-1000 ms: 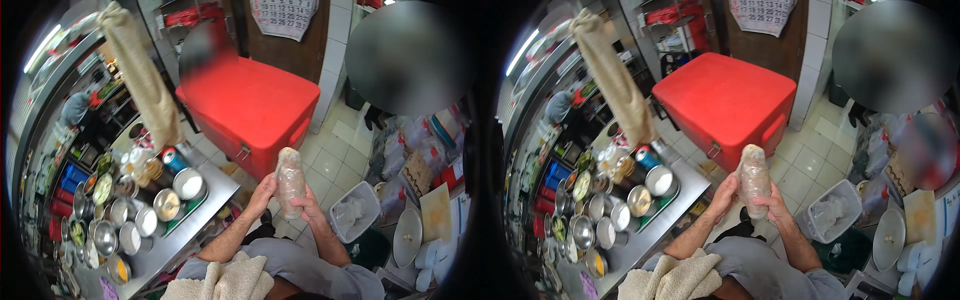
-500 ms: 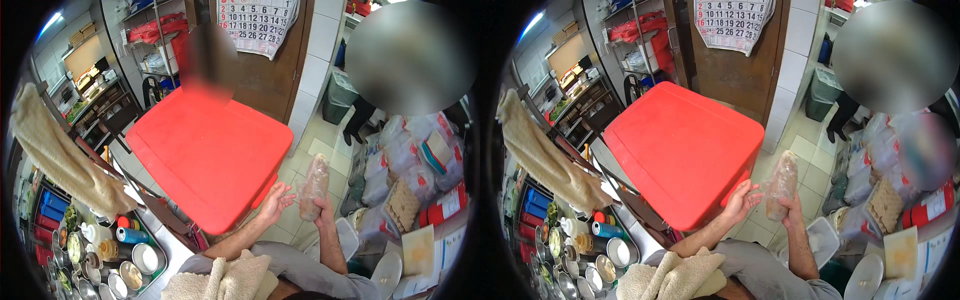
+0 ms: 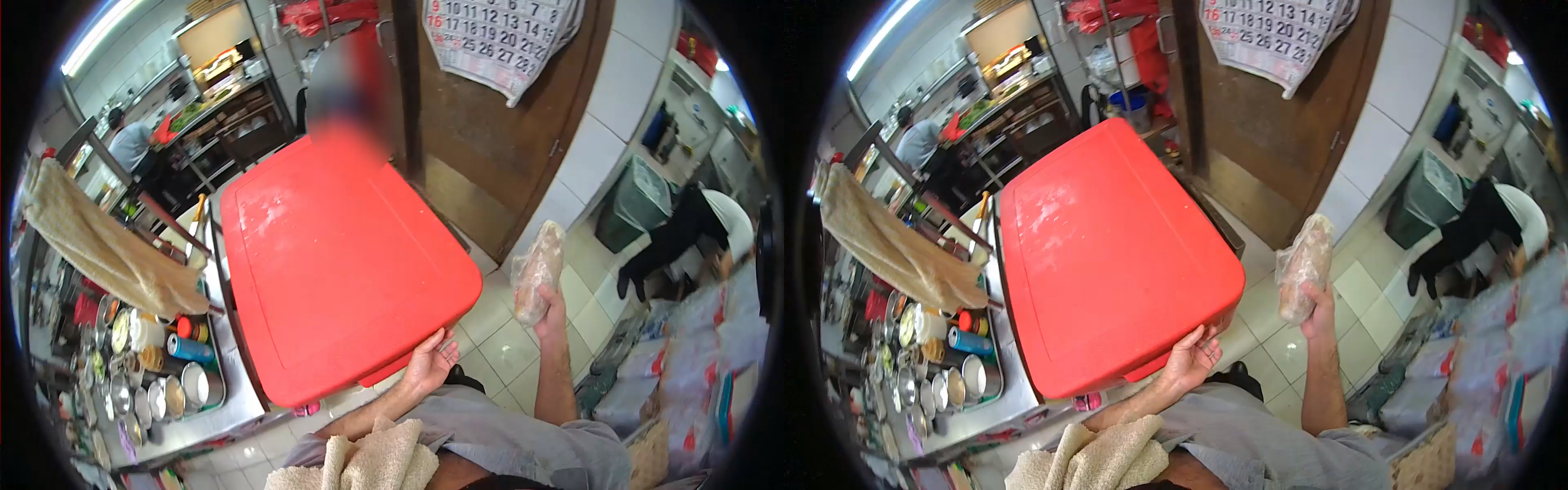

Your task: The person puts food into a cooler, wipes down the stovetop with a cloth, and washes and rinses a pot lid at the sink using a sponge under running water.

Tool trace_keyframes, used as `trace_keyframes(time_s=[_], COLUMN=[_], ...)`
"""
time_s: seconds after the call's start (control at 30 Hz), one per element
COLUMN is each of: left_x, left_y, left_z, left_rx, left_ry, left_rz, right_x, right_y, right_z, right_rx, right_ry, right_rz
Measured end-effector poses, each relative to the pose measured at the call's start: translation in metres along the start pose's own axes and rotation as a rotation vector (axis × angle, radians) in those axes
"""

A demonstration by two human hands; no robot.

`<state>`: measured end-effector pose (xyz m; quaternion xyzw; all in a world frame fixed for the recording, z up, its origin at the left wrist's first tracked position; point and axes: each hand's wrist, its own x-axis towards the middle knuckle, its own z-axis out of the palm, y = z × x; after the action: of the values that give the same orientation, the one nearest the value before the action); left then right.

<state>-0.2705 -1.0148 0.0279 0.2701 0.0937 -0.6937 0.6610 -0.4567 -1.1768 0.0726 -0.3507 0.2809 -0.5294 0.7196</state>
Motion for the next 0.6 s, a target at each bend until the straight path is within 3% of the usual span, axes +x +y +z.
trace_keyframes(time_s=[0.1,0.3,0.37,0.43,0.5,0.6], left_x=[0.011,0.000,-0.028,-0.052,-0.076,-0.113], left_y=[-0.013,-0.005,0.014,0.034,0.058,0.076], left_z=[0.004,0.039,0.074,0.084,0.093,0.106], left_rx=[0.049,0.341,0.351,0.252,0.329,0.411], left_ry=[-0.011,-0.186,-0.087,-0.219,-0.405,-0.317], left_rz=[0.183,0.794,0.965,1.105,1.250,1.321], right_x=[0.051,0.101,0.113,0.122,0.128,0.132], right_y=[-0.011,-0.013,-0.004,0.003,0.005,0.009], right_z=[-0.023,-0.013,-0.005,0.007,0.032,0.071], right_rx=[-0.013,-0.032,-0.055,-0.092,-0.188,-0.401], right_ry=[-0.088,-0.172,-0.195,-0.232,-0.367,-0.567], right_rz=[0.063,0.159,0.182,0.206,0.216,0.171])
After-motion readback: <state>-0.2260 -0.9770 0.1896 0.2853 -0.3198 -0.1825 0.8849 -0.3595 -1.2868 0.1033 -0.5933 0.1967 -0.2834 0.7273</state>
